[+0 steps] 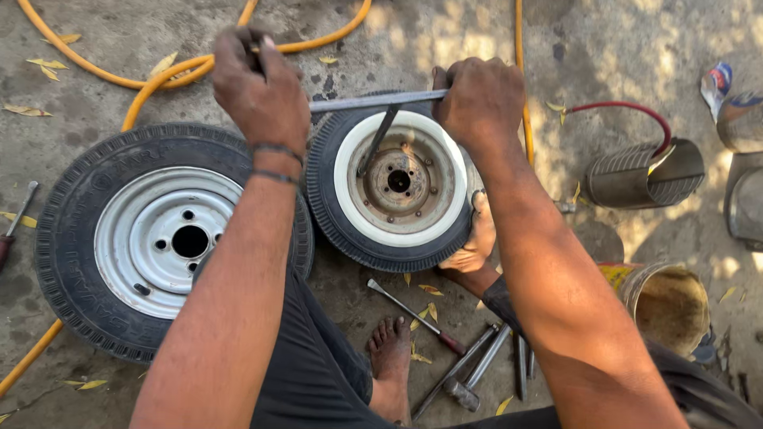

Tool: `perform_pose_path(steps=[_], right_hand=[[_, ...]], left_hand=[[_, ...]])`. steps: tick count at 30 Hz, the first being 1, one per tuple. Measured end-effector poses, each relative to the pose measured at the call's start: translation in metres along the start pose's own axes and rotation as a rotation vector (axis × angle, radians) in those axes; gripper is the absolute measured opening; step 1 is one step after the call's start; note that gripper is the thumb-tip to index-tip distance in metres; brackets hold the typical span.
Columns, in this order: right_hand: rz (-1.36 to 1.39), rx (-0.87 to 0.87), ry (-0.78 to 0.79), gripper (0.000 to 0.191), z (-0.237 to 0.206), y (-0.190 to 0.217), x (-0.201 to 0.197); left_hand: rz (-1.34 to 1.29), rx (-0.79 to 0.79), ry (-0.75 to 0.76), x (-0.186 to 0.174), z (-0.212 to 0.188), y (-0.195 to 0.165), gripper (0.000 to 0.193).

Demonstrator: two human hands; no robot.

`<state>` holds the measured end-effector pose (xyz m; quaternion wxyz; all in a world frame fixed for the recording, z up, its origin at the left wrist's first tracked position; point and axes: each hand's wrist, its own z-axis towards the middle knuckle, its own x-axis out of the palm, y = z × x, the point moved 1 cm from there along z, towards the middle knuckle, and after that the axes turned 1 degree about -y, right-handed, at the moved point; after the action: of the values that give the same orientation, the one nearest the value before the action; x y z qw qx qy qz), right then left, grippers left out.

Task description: The person disassembles and reassembles small vehicle wheel rims and tires, using a metal pry bar, levers, and a hammer to secure the tires onto the rims.

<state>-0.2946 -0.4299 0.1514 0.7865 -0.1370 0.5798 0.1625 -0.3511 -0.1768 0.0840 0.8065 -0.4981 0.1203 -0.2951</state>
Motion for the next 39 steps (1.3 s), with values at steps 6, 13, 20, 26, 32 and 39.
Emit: perform_pose_path(steps=[6,13,20,26,32,39], right_hand=[[0.036,-0.055,0.033,0.038,-0.008,0.006,-0.019],[0.294,-0.468,0.026,0.009,-0.019,0.035,-0.036],[0.190,-0.341,0.188,0.028,-0.033,-0.033,-0.064],[0.174,-0.104,0.101,0.017,-0.058,-0.067,-0.051],[0.156,-0.200,0.038,0.022,-0.050,-0.069,-0.038],[0.317,0.043,0.249,0.048,-0.047,-0.074,-0.041]], left_hand=[[-0.022,-0.073,0.167,0.008,0.019,-0.011,0.005],[-0.269,-0.504,0.710,-0.053,-0.057,-0.063,0.026],[0.097,-0.994,0.378,-0.091,-0.115,0.022,0.039],[0.118,-0.997,0.458,-0.070,-0.125,0.053,0.047],[0.232,-1.093,0.495,-0.069,-0.125,0.048,0.040],[0.484,-0.115,0.613,-0.056,-0.133,0.024,0.018]])
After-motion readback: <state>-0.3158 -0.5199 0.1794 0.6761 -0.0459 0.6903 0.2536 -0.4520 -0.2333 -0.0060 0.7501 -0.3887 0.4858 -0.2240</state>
